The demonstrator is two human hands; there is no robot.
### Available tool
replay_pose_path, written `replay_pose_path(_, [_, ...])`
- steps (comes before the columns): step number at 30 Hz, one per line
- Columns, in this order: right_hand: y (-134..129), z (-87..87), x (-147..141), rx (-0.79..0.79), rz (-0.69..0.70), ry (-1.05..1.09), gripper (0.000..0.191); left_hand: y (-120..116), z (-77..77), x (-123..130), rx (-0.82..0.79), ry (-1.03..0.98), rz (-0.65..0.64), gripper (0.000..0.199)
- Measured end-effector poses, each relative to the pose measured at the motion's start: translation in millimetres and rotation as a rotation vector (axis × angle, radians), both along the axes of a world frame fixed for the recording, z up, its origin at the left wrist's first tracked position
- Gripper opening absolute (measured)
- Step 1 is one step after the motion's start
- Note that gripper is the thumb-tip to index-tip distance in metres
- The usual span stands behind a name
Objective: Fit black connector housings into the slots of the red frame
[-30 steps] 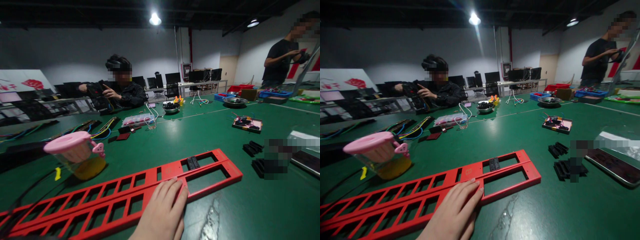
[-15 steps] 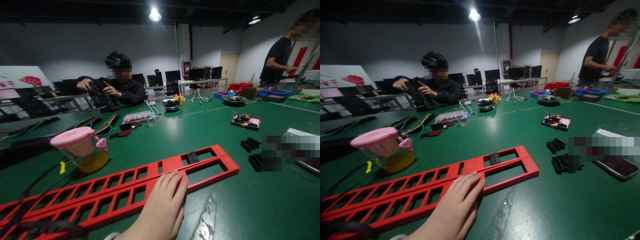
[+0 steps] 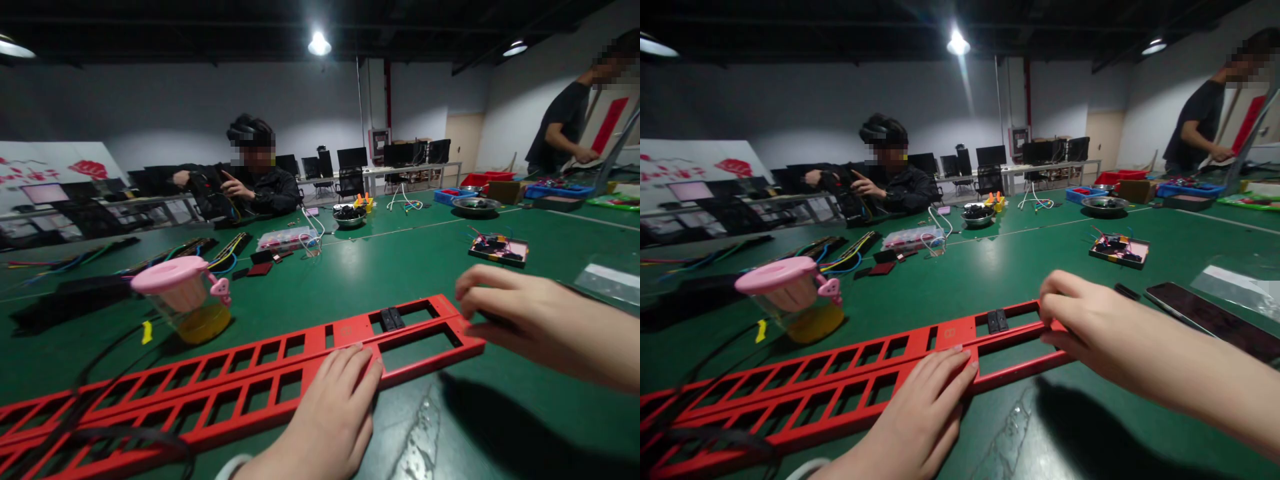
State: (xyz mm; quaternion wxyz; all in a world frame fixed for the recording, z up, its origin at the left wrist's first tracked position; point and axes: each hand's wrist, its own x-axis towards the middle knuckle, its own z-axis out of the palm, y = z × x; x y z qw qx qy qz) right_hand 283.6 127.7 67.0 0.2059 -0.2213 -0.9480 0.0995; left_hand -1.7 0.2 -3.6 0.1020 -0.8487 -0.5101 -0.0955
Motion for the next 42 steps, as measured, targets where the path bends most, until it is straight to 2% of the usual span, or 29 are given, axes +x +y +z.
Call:
replay_pose_path(3, [29.3,-5.5,-65.4,-0.073,0.033,-0.004,0.018,-2.0,0.7,0.3,-0.018,0.004,0.011,0.057])
replay_pose_path(6, [56.3,-30.4,-89.0,-0.169,0.039,0.033,0.032,-3.4,2.7,1.6,-0.029,0.006,0.025,0.057])
replay_pose_path(10, [69.9,-56.6,-88.2,-0.242,0.066,0.097,0.042,-3.5,4.9,2.8,-0.039,0.008,0.023,0.056])
replay_pose_path(16, [63.5,-68.8,-95.4,-0.318,0.006,0.160,0.030,-2.3,3.9,1.7,-0.017,0.008,0.014,0.056])
replay_pose_path(21, [63.0,-73.0,-95.2,-0.299,0.071,0.177,0.023,-2.0,2.5,0.8,0.004,0.008,0.009,0.057])
replay_pose_path(29, [63.3,-77.8,-88.8,-0.421,0.033,0.207,0.039,-1.9,3.6,1.3,0.013,0.018,0.008,0.056])
replay_pose_path(34, [62.2,-75.5,-89.3,-0.359,0.109,0.191,0.036,-1.7,3.3,1.0,0.013,-0.004,0.005,0.055])
replay_pose_path(42, [61.6,-72.4,-89.1,-0.372,0.140,0.163,0.039,-0.6,4.5,1.5,-0.010,0.027,0.008,0.056])
